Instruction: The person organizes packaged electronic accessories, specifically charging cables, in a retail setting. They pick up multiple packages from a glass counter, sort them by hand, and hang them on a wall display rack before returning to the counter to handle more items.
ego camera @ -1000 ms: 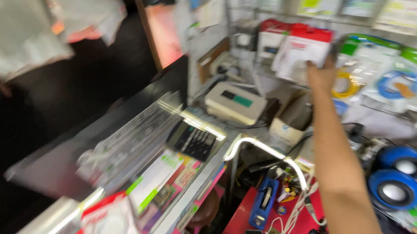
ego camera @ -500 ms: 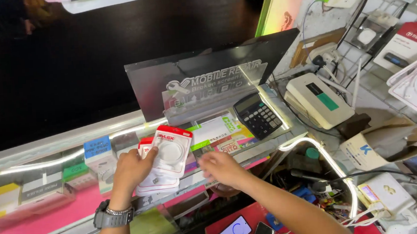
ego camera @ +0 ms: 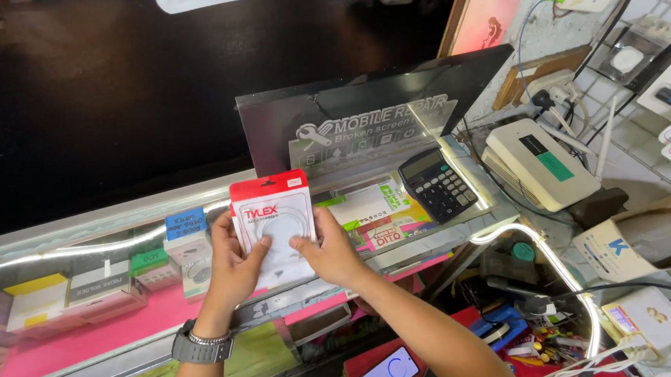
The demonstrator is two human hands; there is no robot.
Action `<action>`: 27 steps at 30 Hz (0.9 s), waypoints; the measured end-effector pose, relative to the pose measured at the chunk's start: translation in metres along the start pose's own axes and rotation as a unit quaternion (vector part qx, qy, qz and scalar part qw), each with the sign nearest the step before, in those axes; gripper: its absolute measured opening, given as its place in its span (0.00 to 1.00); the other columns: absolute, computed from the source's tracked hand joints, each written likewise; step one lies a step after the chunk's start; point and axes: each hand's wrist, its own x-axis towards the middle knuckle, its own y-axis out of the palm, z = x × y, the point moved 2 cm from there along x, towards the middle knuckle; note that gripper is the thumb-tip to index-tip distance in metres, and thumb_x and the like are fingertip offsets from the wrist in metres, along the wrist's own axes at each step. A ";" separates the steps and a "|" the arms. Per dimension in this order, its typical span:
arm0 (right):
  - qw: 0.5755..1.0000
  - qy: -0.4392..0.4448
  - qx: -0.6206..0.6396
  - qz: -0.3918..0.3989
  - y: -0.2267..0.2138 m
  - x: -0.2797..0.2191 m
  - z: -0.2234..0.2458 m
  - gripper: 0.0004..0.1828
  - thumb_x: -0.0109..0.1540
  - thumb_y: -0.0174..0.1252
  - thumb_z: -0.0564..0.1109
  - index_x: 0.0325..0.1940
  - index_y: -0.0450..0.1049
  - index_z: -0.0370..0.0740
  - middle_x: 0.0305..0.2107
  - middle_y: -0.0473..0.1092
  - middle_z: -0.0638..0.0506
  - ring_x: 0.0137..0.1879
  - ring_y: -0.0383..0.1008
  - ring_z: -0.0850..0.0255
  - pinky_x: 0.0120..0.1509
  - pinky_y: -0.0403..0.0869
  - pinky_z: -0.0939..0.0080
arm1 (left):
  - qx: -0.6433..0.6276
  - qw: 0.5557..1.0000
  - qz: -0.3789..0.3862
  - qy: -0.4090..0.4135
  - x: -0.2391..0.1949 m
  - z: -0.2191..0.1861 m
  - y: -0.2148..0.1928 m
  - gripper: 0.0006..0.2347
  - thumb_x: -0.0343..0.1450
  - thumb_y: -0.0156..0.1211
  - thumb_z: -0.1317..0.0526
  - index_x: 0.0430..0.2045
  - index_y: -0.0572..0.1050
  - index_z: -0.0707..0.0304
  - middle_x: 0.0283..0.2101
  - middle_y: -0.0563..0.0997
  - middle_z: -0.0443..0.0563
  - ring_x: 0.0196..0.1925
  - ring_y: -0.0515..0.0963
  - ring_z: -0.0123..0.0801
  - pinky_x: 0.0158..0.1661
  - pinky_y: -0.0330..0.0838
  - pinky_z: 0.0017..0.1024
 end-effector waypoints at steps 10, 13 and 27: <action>0.996 -0.061 -0.062 -0.001 -0.011 -0.005 -0.020 0.25 0.59 0.68 0.42 0.57 0.69 0.34 0.43 0.75 0.34 0.53 0.79 0.39 0.53 0.79 0.48 | -0.087 0.994 0.057 0.035 0.009 0.007 -0.004 0.28 0.60 0.74 0.76 0.54 0.71 0.64 0.47 0.83 0.55 0.49 0.81 0.33 0.52 0.76 0.40; 0.996 -0.084 -0.020 0.010 -0.008 -0.008 -0.035 0.23 0.60 0.67 0.40 0.57 0.69 0.33 0.42 0.76 0.35 0.53 0.79 0.42 0.54 0.79 0.48 | -0.061 0.997 0.039 0.017 0.003 -0.003 0.002 0.24 0.62 0.74 0.72 0.52 0.72 0.63 0.45 0.84 0.54 0.47 0.81 0.32 0.51 0.77 0.39; 0.987 -0.159 0.020 -0.004 0.003 -0.003 -0.056 0.18 0.61 0.69 0.45 0.49 0.72 0.36 0.36 0.77 0.41 0.50 0.78 0.56 0.50 0.77 0.51 | -0.038 0.996 -0.002 0.080 -0.003 0.009 0.003 0.13 0.72 0.64 0.63 0.50 0.74 0.63 0.44 0.84 0.57 0.46 0.83 0.38 0.52 0.77 0.43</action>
